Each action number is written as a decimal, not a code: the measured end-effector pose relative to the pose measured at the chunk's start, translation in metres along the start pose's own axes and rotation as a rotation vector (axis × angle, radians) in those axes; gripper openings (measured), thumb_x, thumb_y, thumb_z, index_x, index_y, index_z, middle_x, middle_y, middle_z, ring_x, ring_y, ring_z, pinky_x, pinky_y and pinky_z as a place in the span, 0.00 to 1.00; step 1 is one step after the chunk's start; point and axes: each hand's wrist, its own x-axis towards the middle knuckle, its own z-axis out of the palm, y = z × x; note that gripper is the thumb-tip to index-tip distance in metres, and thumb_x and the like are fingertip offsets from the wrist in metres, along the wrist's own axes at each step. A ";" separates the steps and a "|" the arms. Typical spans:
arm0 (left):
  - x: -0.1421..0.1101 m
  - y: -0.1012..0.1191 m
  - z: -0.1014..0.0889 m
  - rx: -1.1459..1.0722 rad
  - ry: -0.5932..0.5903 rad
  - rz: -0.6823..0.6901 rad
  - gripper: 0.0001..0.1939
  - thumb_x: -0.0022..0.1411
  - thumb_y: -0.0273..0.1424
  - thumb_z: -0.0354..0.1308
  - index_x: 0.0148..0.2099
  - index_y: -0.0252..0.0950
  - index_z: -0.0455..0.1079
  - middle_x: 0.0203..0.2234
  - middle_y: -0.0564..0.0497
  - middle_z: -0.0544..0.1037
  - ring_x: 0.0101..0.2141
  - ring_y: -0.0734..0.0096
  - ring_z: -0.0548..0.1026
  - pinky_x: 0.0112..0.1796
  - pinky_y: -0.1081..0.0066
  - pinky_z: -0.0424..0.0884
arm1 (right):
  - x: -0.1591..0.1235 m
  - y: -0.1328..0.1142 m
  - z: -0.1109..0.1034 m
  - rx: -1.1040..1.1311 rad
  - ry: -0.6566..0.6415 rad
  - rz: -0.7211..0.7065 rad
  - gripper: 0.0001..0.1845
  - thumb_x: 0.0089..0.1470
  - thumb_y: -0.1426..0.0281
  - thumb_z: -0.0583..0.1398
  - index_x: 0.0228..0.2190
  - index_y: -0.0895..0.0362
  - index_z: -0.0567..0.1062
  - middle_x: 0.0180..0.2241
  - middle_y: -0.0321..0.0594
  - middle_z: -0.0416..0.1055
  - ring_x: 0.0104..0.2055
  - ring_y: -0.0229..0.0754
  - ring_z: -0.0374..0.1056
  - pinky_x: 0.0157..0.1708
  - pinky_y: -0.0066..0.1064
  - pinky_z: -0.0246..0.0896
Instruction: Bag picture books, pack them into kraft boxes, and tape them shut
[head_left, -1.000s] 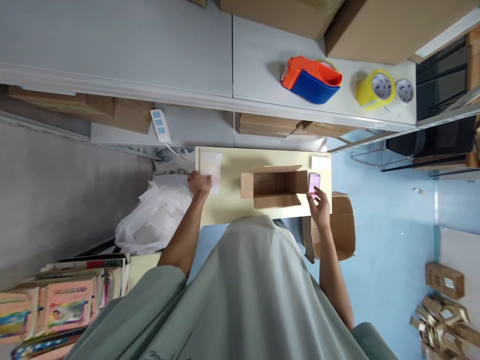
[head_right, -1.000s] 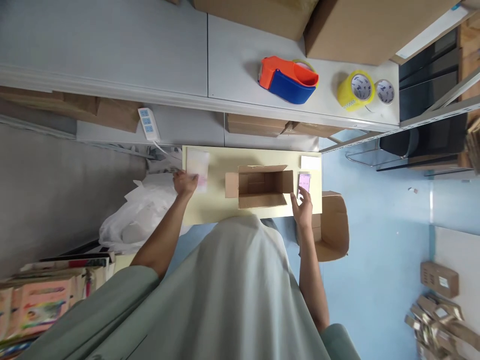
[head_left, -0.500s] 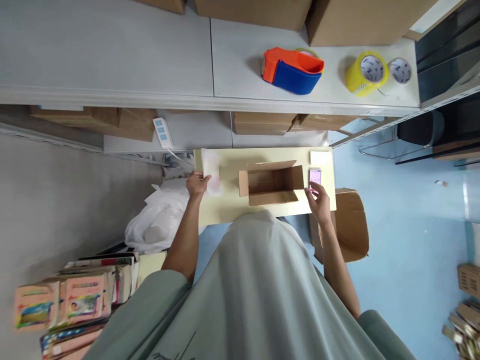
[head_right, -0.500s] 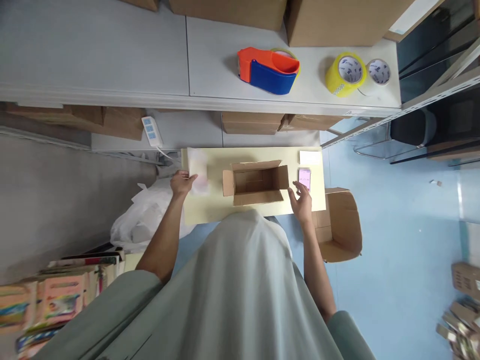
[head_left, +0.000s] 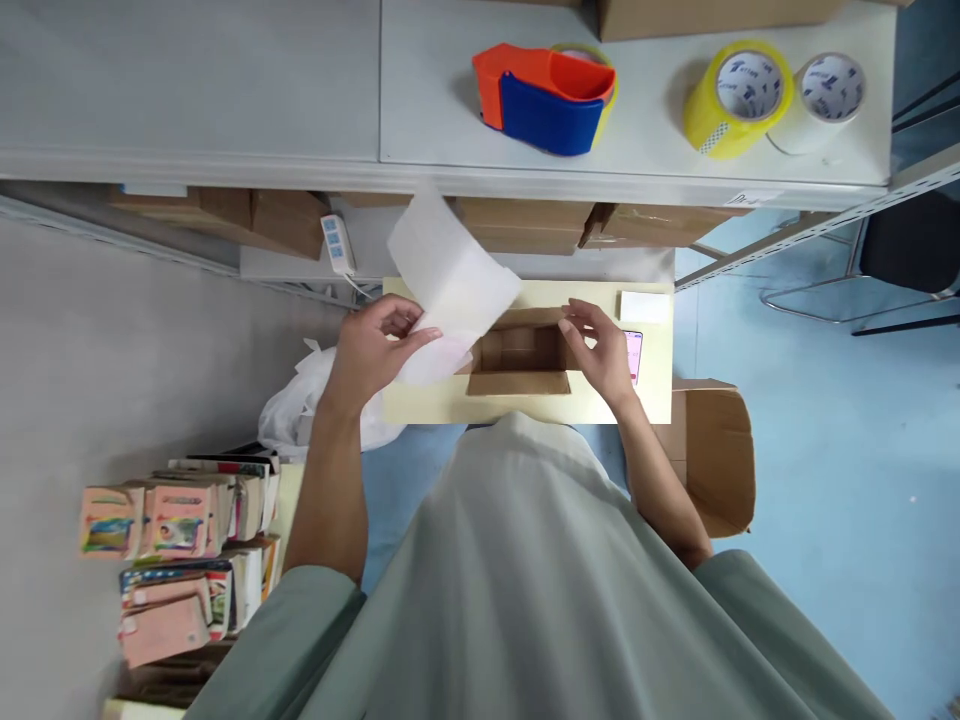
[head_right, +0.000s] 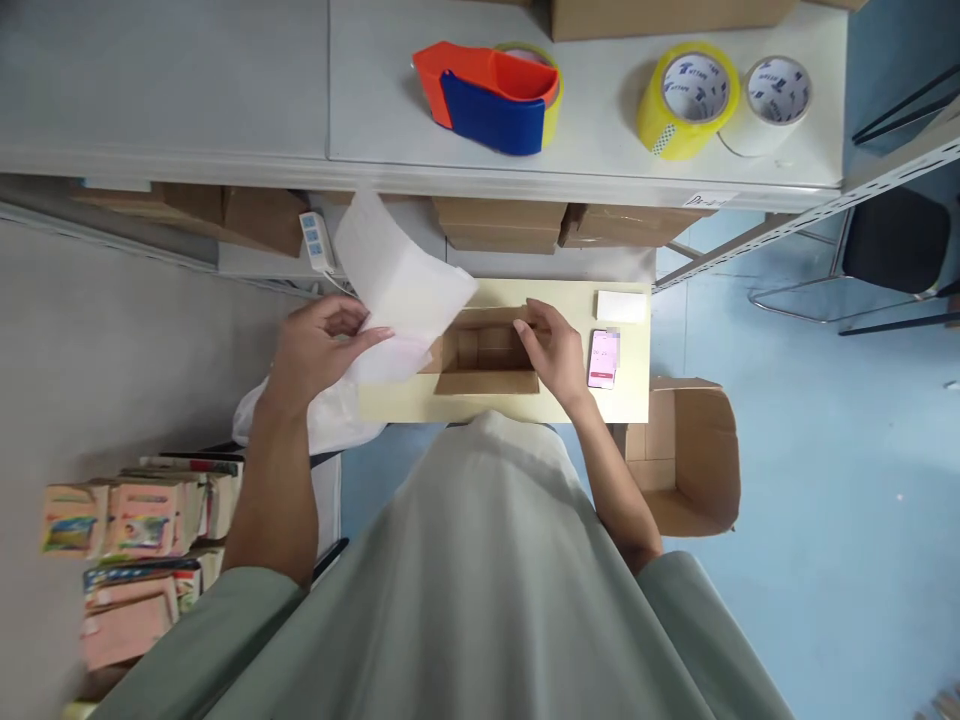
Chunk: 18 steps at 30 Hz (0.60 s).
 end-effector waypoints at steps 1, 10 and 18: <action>0.002 0.011 0.008 0.006 -0.027 0.028 0.16 0.59 0.44 0.75 0.40 0.41 0.76 0.32 0.54 0.81 0.34 0.67 0.79 0.39 0.69 0.78 | 0.000 -0.003 -0.002 -0.014 0.021 -0.028 0.32 0.74 0.45 0.57 0.68 0.49 0.72 0.62 0.49 0.79 0.61 0.55 0.78 0.61 0.52 0.80; 0.009 0.054 0.076 0.056 -0.292 0.167 0.12 0.65 0.42 0.71 0.39 0.39 0.79 0.36 0.51 0.84 0.35 0.66 0.78 0.41 0.65 0.75 | -0.011 -0.002 -0.015 -0.228 0.105 -0.169 0.43 0.75 0.48 0.58 0.79 0.47 0.50 0.76 0.55 0.59 0.78 0.69 0.57 0.66 0.71 0.70; 0.010 0.048 0.091 -0.079 -0.461 0.082 0.17 0.62 0.47 0.74 0.40 0.38 0.82 0.35 0.49 0.85 0.35 0.64 0.80 0.39 0.65 0.76 | -0.032 -0.024 -0.048 -0.488 -0.092 -0.339 0.31 0.76 0.63 0.59 0.75 0.45 0.65 0.70 0.50 0.71 0.74 0.65 0.66 0.68 0.65 0.69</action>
